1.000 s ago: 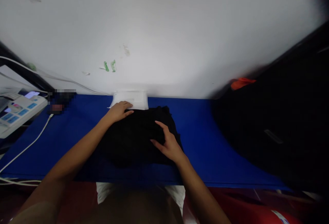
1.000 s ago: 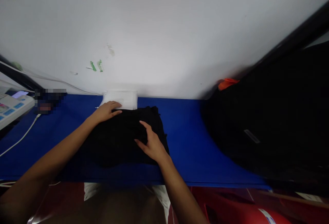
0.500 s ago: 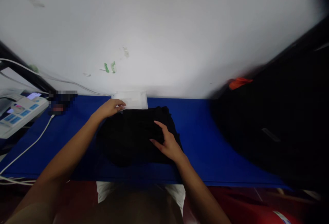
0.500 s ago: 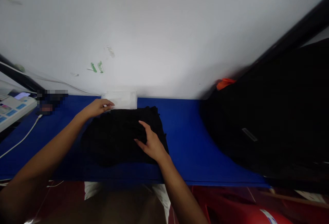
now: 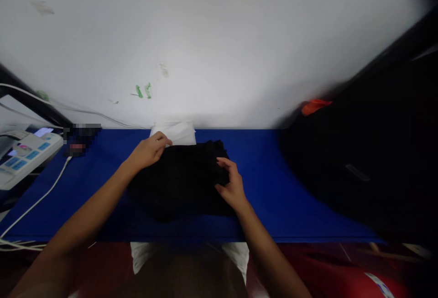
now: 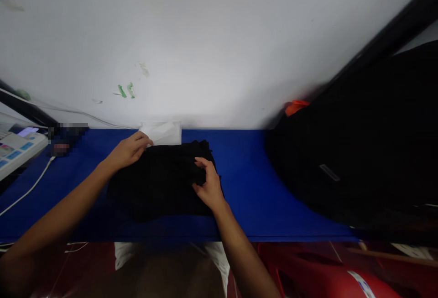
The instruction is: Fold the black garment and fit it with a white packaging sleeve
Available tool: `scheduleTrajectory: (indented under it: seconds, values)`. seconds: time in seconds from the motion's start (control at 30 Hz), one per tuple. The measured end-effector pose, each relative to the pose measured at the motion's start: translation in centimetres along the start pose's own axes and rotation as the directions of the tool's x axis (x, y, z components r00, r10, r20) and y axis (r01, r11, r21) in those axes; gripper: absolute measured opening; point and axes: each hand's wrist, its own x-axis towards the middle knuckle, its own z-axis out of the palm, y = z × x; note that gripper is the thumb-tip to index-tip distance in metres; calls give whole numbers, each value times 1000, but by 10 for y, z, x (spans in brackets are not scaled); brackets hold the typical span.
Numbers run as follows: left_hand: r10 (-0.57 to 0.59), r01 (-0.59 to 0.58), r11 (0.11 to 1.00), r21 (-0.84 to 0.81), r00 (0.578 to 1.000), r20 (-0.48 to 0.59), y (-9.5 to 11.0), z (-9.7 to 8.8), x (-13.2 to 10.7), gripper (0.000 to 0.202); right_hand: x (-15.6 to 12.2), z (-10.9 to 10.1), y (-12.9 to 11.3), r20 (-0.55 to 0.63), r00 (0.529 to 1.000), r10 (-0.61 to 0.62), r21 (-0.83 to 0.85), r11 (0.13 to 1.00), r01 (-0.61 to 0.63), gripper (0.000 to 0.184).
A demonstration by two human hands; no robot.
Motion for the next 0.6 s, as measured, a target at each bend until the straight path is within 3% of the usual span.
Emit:
scheduleTrajectory:
  seconds: [0.13,0.33,0.6]
  values:
    - [159,-159,987,-15,987,18,33,9,-1,30,3,0,-2,170,985,-3,-42,999,10,71]
    - [177,-177,983,-51,984,7,50,28,-2,45,6,-1,0,371,925,-78,-60,992,108,57]
    - [235,-220,967,-131,965,119,67,43,-16,90,2,-2,-7,334,865,-374,91,926,365,18]
